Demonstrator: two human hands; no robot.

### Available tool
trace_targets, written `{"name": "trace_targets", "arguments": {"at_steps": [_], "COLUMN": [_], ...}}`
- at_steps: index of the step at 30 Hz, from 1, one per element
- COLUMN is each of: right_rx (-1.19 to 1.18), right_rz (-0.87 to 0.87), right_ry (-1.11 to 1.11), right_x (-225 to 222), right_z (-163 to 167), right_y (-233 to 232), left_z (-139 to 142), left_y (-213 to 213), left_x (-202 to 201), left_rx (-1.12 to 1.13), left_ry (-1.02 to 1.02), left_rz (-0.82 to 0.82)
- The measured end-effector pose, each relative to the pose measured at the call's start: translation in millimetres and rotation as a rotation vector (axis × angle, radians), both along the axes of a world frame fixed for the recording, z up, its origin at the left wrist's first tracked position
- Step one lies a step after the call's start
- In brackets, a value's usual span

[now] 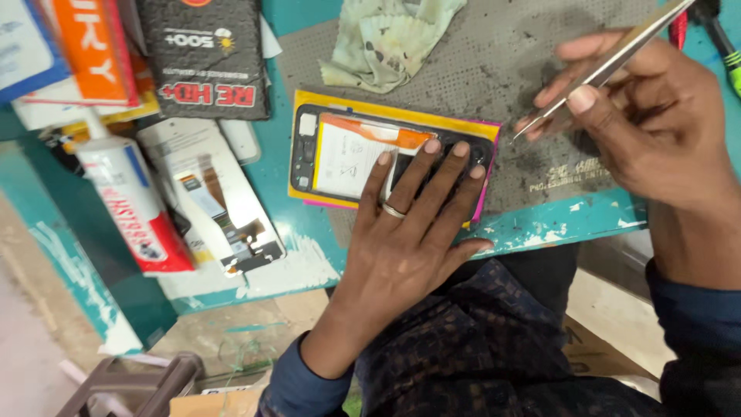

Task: The person uses a metal prying tool to carefully lift and separate the battery from the interior of a disassembled smartphone. They repeatedly pry along the battery edges and camera area, then lift the phone to inspect the underside before continuing to work on the battery separation.

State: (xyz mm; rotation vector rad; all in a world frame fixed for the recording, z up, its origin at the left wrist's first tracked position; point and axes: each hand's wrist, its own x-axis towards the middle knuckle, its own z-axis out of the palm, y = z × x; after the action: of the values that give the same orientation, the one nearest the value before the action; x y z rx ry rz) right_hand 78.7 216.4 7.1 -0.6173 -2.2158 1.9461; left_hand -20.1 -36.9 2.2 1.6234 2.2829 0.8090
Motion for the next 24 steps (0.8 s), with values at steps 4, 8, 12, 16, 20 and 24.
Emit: {"name": "trace_targets", "arguments": {"at_steps": [4, 8, 12, 16, 20, 24], "right_rx": [0.019, 0.064, 0.065, 0.116, 0.086, 0.100], "right_rz": [0.093, 0.294, 0.293, 0.371, 0.419, 0.441], "right_ry": [-0.013, -0.034, -0.129, -0.103, -0.174, -0.323], "right_x": [-16.8, -42.8, -48.4, -49.8, -57.5, -64.2], "right_z": [6.9, -8.8, -18.8, -22.8, -24.3, -22.4], "right_y": [4.3, 14.3, 15.8, 18.5, 22.8, 21.9], "left_z": [-15.7, -22.4, -28.8, -32.4, -34.3, -36.5], "left_y": [5.4, -0.3, -1.8, -1.1, -0.2, 0.8], "left_x": [-0.5, -4.4, -5.7, -6.7, -5.2, -3.1], "left_rx": [-0.020, -0.037, -0.060, -0.073, -0.076, -0.078], "left_ry": [0.077, 0.070, 0.052, 0.031, 0.060, 0.078], "left_rz": [0.017, -0.006, -0.023, -0.030, -0.016, -0.003]}}
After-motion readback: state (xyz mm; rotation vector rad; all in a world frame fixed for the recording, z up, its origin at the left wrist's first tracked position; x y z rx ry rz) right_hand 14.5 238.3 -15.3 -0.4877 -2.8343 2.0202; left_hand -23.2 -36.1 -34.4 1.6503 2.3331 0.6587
